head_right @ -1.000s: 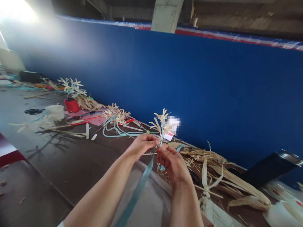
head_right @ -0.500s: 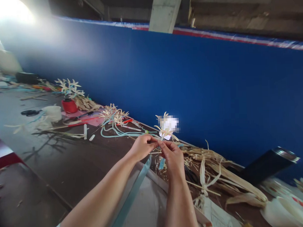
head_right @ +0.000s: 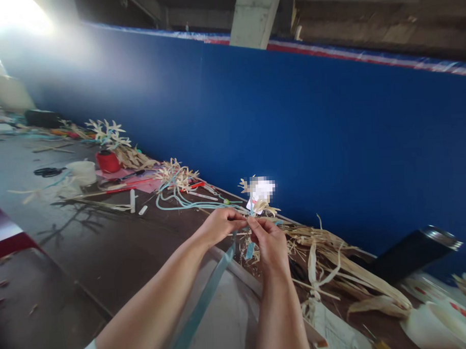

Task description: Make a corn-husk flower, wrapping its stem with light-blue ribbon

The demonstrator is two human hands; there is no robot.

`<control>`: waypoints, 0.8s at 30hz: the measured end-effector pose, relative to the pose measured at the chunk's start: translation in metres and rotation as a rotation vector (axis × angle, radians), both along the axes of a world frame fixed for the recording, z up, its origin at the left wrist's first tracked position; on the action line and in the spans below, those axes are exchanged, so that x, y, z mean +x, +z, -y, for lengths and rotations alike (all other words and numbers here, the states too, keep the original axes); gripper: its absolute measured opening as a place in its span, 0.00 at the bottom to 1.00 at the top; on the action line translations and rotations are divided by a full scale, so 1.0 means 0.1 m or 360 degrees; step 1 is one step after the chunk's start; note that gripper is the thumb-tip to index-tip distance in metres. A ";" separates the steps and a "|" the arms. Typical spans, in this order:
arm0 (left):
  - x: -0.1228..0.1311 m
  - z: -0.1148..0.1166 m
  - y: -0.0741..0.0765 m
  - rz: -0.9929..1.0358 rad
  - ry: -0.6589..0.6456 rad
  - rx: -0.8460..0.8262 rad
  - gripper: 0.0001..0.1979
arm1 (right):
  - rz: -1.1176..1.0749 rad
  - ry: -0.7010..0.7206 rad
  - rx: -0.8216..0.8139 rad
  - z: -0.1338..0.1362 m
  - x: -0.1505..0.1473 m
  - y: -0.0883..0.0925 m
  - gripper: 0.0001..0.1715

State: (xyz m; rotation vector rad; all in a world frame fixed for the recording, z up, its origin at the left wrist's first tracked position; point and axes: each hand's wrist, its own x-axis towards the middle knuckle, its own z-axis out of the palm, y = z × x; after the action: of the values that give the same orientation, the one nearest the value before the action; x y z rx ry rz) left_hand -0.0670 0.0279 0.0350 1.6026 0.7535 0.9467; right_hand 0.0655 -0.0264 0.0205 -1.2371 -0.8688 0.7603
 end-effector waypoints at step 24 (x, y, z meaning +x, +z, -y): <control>0.04 -0.03 -0.07 0.0178 -0.0184 -0.0320 0.21 | -0.0432 0.0194 0.0150 0.01 -0.04 0.02 0.12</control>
State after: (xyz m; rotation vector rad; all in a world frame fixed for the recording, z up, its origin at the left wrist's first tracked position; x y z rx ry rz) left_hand -0.0626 0.0309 0.0279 1.3912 0.6501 0.8421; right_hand 0.0613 -0.0273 0.0224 -0.9769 -0.7522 0.9501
